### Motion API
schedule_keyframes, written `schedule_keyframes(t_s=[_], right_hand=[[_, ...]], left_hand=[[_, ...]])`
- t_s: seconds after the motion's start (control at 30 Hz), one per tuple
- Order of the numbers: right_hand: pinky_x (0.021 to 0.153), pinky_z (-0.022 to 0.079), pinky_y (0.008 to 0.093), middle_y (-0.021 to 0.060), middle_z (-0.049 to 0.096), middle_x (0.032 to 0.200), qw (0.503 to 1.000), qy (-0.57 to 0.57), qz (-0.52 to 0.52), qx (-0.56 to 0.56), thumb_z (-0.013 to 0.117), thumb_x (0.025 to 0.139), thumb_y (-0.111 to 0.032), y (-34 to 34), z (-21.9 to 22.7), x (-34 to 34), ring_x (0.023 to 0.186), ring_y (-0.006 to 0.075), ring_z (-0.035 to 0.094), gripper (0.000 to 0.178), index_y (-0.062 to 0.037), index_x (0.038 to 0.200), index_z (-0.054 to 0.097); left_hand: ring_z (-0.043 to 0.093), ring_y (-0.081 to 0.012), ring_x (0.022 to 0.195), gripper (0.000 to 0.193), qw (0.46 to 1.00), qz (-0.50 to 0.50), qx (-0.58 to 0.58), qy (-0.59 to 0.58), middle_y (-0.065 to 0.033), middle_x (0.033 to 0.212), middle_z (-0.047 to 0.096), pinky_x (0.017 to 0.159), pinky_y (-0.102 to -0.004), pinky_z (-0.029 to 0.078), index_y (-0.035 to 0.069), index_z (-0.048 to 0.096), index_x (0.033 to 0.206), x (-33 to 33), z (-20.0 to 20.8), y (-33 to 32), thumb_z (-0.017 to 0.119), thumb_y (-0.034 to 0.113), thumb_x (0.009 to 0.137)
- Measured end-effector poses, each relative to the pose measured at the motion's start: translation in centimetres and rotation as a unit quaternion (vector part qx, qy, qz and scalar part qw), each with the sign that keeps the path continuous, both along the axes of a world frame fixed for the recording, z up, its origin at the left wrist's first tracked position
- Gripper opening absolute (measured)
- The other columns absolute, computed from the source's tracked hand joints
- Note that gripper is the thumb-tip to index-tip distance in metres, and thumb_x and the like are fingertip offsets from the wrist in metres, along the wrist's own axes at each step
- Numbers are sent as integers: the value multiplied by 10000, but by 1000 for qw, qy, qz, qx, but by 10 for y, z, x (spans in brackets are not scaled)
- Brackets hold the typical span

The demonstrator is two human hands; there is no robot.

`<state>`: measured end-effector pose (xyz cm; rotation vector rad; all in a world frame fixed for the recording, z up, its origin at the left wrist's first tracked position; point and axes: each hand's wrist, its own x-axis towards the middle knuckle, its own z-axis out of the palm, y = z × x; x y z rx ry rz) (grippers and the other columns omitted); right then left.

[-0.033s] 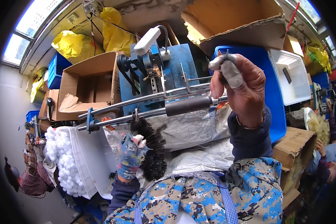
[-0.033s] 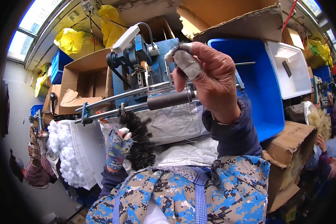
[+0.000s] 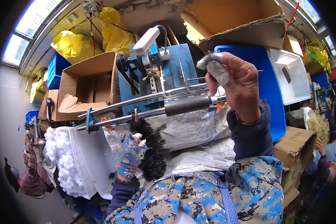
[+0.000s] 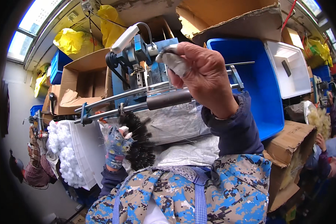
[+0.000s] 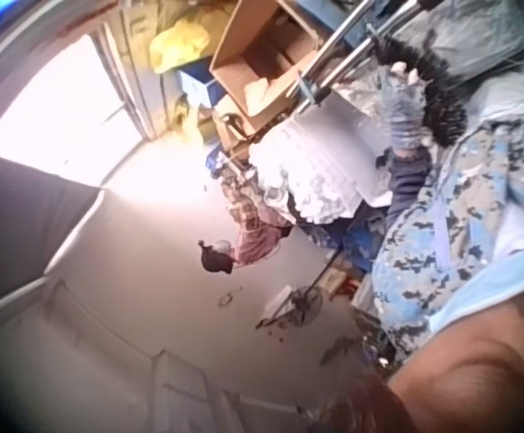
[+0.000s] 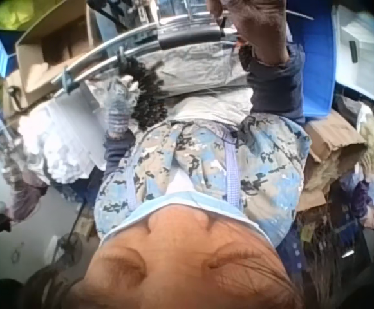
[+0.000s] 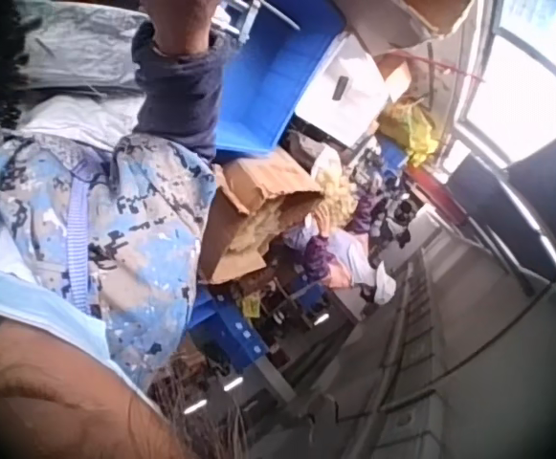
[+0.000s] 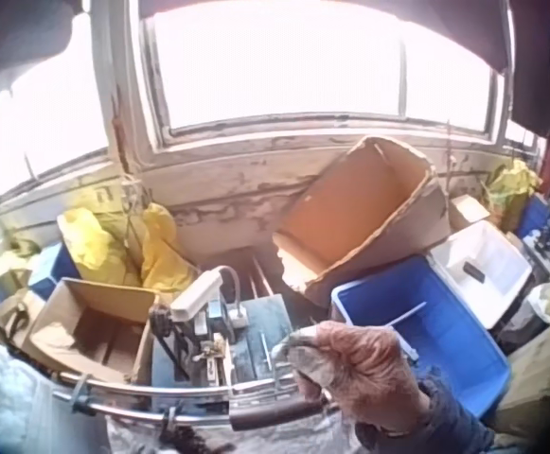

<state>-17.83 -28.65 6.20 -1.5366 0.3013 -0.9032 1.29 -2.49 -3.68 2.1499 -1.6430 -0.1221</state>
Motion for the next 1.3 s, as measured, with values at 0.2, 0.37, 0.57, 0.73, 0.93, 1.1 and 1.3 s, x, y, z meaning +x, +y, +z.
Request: schedule_keyframes(t_s=[0.2,0.37,0.57,0.73,0.93,1.1,1.3], right_hand=[[684,451,373,109,593,873,746,429,-121,-495,552,751,-61,-25,-73,87,861,262,556,106,-58,826,626],[733,434,399,85,595,901,740,457,-145,-472,531,765,-108,-38,-108,105,932,282,526,123,-98,823,639],[708,427,407,74,593,886,745,442,-130,-483,530,751,-84,-35,-108,101,890,294,527,119,-103,829,617],[700,422,410,76,589,875,747,438,-136,-481,527,745,-76,-36,-110,99,878,303,527,110,-103,818,604],[706,421,422,85,593,865,758,427,-133,-475,518,753,-76,-37,-115,100,862,306,531,123,-96,839,604],[711,422,429,86,601,872,777,425,-120,-448,510,761,-74,-38,-111,100,865,311,534,121,-87,835,605],[714,423,428,87,606,853,775,426,-131,-448,513,761,-78,-38,-116,102,855,309,543,119,-87,827,611]], left_hand=[[602,-221,751,379,989,15,128,74,-63,858,607,661,-331,482,42,560,1022,5,-28,9,691,122,675],[596,-286,728,234,994,4,95,55,-122,847,595,620,-360,469,44,602,901,8,-27,14,669,35,676],[592,-196,716,206,932,144,8,333,-82,847,570,608,-299,508,40,577,939,14,-68,31,647,59,746],[590,-198,709,164,985,25,118,124,-79,834,569,587,-303,498,44,573,905,17,-45,25,643,103,769],[568,-306,686,159,996,-31,51,64,-106,789,571,610,-393,440,57,593,847,12,-19,13,660,98,709],[564,-307,680,204,997,-45,0,68,-93,746,573,620,-395,441,73,600,842,7,-10,4,662,36,651],[549,-314,671,304,993,-85,-63,51,-104,742,566,607,-391,437,82,615,891,0,0,-6,647,-15,605]])
